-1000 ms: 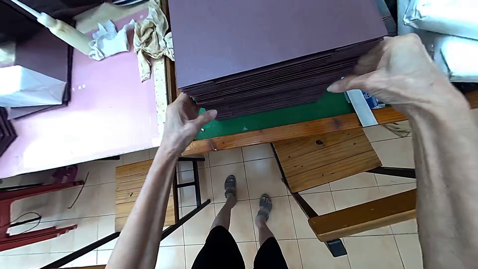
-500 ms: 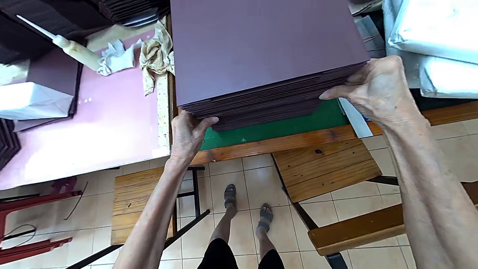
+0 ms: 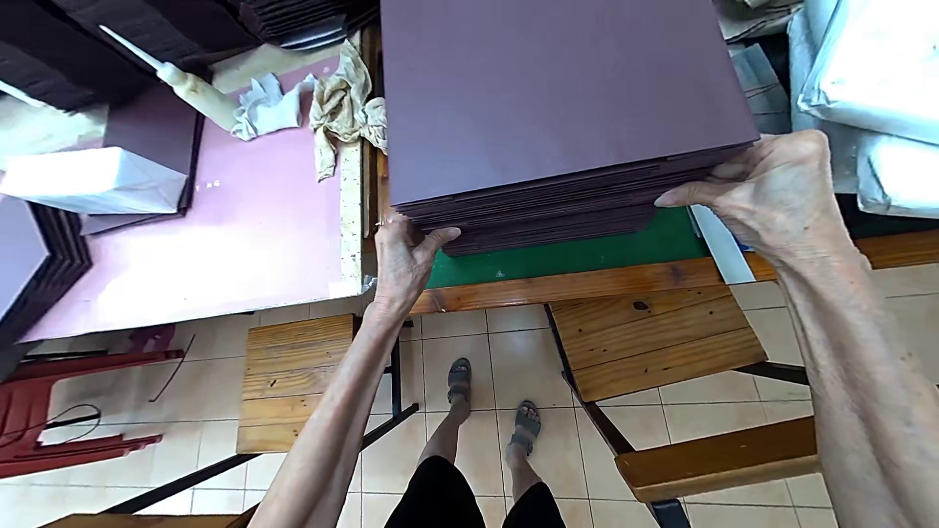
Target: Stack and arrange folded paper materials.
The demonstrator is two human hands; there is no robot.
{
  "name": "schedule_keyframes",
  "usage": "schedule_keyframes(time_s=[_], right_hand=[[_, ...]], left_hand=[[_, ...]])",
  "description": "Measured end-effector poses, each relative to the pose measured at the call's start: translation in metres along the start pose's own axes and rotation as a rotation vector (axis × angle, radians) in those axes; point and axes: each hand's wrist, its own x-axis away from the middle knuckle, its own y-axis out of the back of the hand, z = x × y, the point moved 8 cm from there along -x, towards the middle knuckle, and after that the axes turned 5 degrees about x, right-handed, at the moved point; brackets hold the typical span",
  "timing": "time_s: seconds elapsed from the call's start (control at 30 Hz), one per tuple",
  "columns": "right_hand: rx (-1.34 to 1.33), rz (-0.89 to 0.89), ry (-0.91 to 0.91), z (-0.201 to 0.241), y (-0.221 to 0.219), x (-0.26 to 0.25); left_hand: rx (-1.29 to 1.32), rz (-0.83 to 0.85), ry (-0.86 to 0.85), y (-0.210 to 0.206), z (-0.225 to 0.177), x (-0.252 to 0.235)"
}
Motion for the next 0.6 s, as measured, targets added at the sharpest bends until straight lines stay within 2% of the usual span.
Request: schedule_keyframes(time_s=[0.17, 0.3, 0.4, 0.43, 0.5, 0.53, 0.6], right_hand=[[-0.038, 0.036, -0.137, -0.002, -0.004, 0.008], [0.04, 0.175, -0.31, 0.002, 0.006, 0.031], [0.188, 0.169, -0.332, 0.012, 0.031, 0.057], [0.211, 0.125, -0.299, 0.023, 0.038, 0.063], [0.207, -0.009, -0.132, 0.063, 0.044, 0.08], [0.168, -0.08, -0.01, 0.095, 0.041, 0.091], [-0.01, -0.179, 0.265, 0.173, 0.028, 0.113]], left_hand=[[0.006, 0.013, 0.041, -0.002, 0.0, 0.001], [0.097, 0.028, 0.043, -0.001, 0.003, 0.005], [0.112, 0.073, 0.183, 0.011, 0.018, 0.023], [0.066, 0.058, 0.226, 0.018, 0.025, 0.032], [-0.085, -0.019, 0.197, 0.037, 0.024, 0.055], [-0.16, -0.082, 0.131, 0.051, 0.007, 0.07], [-0.29, -0.263, -0.082, 0.091, -0.057, 0.103]])
